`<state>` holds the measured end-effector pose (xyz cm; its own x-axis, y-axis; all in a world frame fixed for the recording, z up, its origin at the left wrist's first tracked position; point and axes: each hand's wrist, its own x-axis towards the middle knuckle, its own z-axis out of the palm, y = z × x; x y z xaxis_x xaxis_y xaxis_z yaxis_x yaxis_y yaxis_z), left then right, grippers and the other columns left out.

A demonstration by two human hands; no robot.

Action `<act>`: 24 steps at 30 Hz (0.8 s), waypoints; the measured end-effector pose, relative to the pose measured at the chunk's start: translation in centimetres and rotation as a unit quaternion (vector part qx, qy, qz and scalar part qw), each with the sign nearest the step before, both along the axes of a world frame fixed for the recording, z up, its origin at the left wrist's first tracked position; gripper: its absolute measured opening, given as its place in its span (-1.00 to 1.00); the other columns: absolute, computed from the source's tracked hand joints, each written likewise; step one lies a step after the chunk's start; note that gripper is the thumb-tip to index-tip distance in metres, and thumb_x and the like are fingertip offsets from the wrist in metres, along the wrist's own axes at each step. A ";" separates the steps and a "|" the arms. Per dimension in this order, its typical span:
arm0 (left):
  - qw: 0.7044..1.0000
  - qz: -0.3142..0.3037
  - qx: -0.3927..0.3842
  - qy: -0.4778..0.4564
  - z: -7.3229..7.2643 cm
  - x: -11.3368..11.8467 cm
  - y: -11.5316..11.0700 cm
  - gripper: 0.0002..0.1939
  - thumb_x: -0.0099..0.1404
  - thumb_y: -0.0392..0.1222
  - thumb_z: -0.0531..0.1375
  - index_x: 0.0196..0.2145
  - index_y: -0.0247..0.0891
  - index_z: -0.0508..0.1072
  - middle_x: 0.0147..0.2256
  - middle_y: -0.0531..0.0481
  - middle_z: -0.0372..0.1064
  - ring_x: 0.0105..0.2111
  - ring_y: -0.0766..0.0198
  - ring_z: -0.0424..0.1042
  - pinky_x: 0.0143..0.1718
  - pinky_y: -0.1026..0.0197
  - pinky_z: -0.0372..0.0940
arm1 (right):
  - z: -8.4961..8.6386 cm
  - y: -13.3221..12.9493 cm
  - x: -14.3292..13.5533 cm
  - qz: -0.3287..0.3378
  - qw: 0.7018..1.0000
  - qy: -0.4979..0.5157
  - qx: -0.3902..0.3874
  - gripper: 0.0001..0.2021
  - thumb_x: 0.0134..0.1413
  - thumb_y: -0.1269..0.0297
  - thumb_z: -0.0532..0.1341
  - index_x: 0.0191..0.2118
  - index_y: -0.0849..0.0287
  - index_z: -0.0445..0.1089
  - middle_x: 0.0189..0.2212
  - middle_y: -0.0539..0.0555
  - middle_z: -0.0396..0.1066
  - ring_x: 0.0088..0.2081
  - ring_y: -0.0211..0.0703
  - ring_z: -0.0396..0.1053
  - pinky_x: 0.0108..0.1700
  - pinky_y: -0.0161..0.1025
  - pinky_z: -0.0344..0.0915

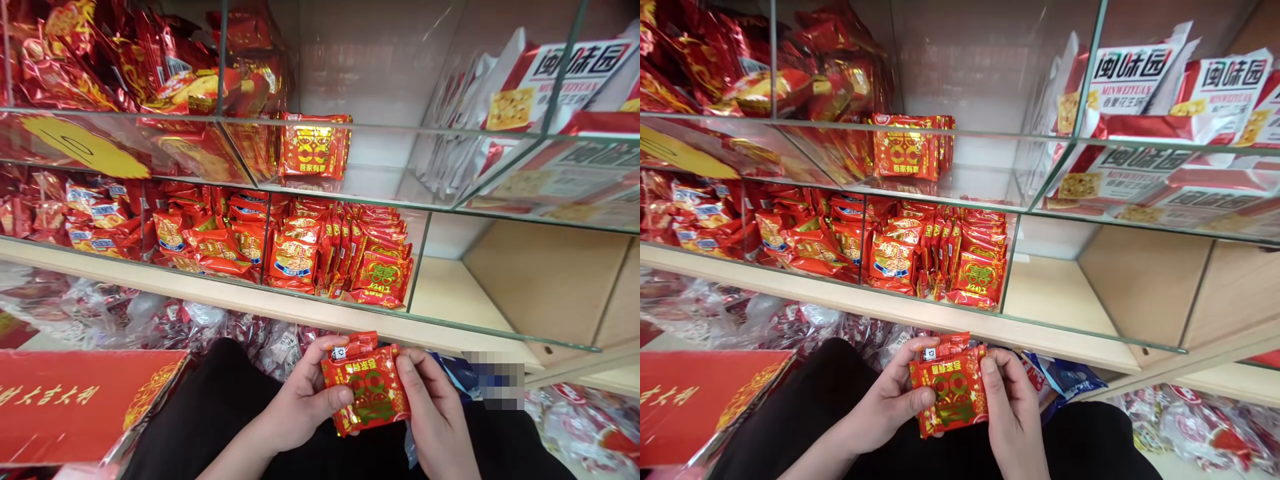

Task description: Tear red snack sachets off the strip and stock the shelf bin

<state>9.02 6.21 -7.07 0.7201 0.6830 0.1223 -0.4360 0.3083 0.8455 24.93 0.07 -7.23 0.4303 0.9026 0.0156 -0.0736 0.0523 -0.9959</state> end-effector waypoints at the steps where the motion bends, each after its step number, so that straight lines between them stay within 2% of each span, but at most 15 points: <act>1: 1.000 0.014 0.008 0.004 0.0 0.0 0.0 -0.58 0.19 -0.32 0.22 -0.03 0.02 0.28 -0.04 0.05 0.33 -0.10 0.24 0.40 -0.12 0.22 0.35 | 0.1 0.0 0.1 0.007 1.000 -0.016 0.001 -0.76 0.08 0.05 0.14 -0.34 0.15 0.31 -0.47 0.00 0.34 -0.43 -0.27 0.29 -0.39 -0.37 0.31; 3: 0.999 0.031 0.016 0.010 -0.2 0.0 0.1 -0.57 0.16 -0.35 0.25 -0.05 -0.01 0.31 -0.02 0.06 0.30 0.00 0.24 0.31 0.02 0.20 0.23 | 0.3 0.0 0.3 0.008 0.999 -0.054 0.005 -0.76 0.08 0.06 0.13 -0.38 0.14 0.30 -0.49 -0.02 0.33 -0.46 -0.29 0.29 -0.42 -0.41 0.30; 9: 0.999 0.038 0.005 0.015 -0.5 0.1 0.2 -0.51 0.09 -0.35 0.31 -0.06 -0.02 0.29 -0.05 0.05 0.33 -0.03 0.23 0.33 -0.01 0.18 0.23 | 0.2 0.2 0.7 -0.030 0.988 -0.153 0.009 -0.74 0.10 0.06 0.11 -0.43 0.14 0.32 -0.53 -0.03 0.32 -0.49 -0.29 0.28 -0.46 -0.41 0.26; 12: 0.999 0.037 0.014 0.017 -0.4 -0.1 0.4 -0.52 0.08 -0.33 0.32 -0.08 -0.06 0.30 -0.05 0.03 0.32 -0.02 0.23 0.32 -0.03 0.21 0.26 | 0.3 0.3 1.0 -0.021 0.985 -0.168 0.001 -0.73 0.10 0.05 0.10 -0.43 0.14 0.32 -0.54 -0.02 0.33 -0.49 -0.27 0.29 -0.48 -0.39 0.25; 15: 0.999 -0.021 0.001 0.051 -0.6 -0.6 0.8 -0.47 0.05 -0.31 0.34 -0.07 -0.09 0.24 -0.17 0.01 0.38 -0.29 0.31 0.46 -0.37 0.33 0.40 | 0.8 0.4 1.5 0.012 0.980 -0.198 0.007 -0.73 0.09 0.06 0.11 -0.44 0.15 0.33 -0.57 -0.03 0.31 -0.52 -0.28 0.26 -0.48 -0.38 0.23; 17: 0.994 -0.069 -0.023 0.076 -1.0 -0.8 0.9 -0.41 0.00 -0.25 0.37 -0.06 -0.11 0.19 -0.24 -0.01 0.40 -0.49 0.37 0.45 -0.60 0.42 0.34 | 1.0 0.5 1.9 0.039 0.974 -0.224 0.014 -0.73 0.08 0.07 0.12 -0.47 0.14 0.34 -0.59 -0.04 0.29 -0.53 -0.28 0.24 -0.49 -0.38 0.20; 18: 0.992 -0.091 -0.033 0.081 -1.2 -0.8 0.9 -0.38 -0.02 -0.21 0.38 -0.05 -0.12 0.18 -0.25 -0.01 0.41 -0.53 0.38 0.44 -0.64 0.43 0.32 | 1.1 0.5 2.0 0.059 0.969 -0.239 0.018 -0.74 0.08 0.08 0.12 -0.47 0.14 0.34 -0.60 -0.05 0.29 -0.54 -0.29 0.24 -0.50 -0.38 0.19; 21: 0.993 -0.090 -0.027 0.073 -1.7 -0.3 0.3 -0.47 0.02 -0.20 0.36 -0.09 -0.16 0.22 -0.26 0.02 0.40 -0.42 0.39 0.43 -0.44 0.36 0.36 | 1.1 0.8 1.8 0.115 0.949 -0.291 0.040 -0.78 0.09 0.14 0.12 -0.46 0.12 0.37 -0.59 -0.06 0.33 -0.54 -0.30 0.28 -0.48 -0.39 0.21; 22: 0.995 -0.069 -0.019 0.068 -1.7 0.0 0.0 -0.53 0.05 -0.23 0.34 -0.11 -0.17 0.25 -0.26 0.04 0.39 -0.36 0.39 0.42 -0.35 0.35 0.34 | 1.1 0.8 1.6 0.109 0.949 -0.294 0.043 -0.79 0.09 0.14 0.13 -0.44 0.11 0.38 -0.57 -0.06 0.36 -0.53 -0.30 0.30 -0.45 -0.38 0.22; 24: 0.998 -0.013 -0.012 0.053 -1.5 0.5 -0.5 -0.61 0.09 -0.30 0.31 -0.15 -0.18 0.28 -0.25 0.07 0.39 -0.27 0.39 0.39 -0.22 0.31 0.29 | 1.2 0.8 1.1 0.054 0.967 -0.246 0.033 -0.80 0.07 0.11 0.14 -0.40 0.11 0.38 -0.53 -0.03 0.39 -0.50 -0.28 0.33 -0.41 -0.37 0.26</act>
<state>9.49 5.72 -8.55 0.7462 0.6651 0.0277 -0.3358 0.3402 0.8783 26.07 0.89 -6.06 0.2601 0.9317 0.2534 0.4007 0.1346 -0.9063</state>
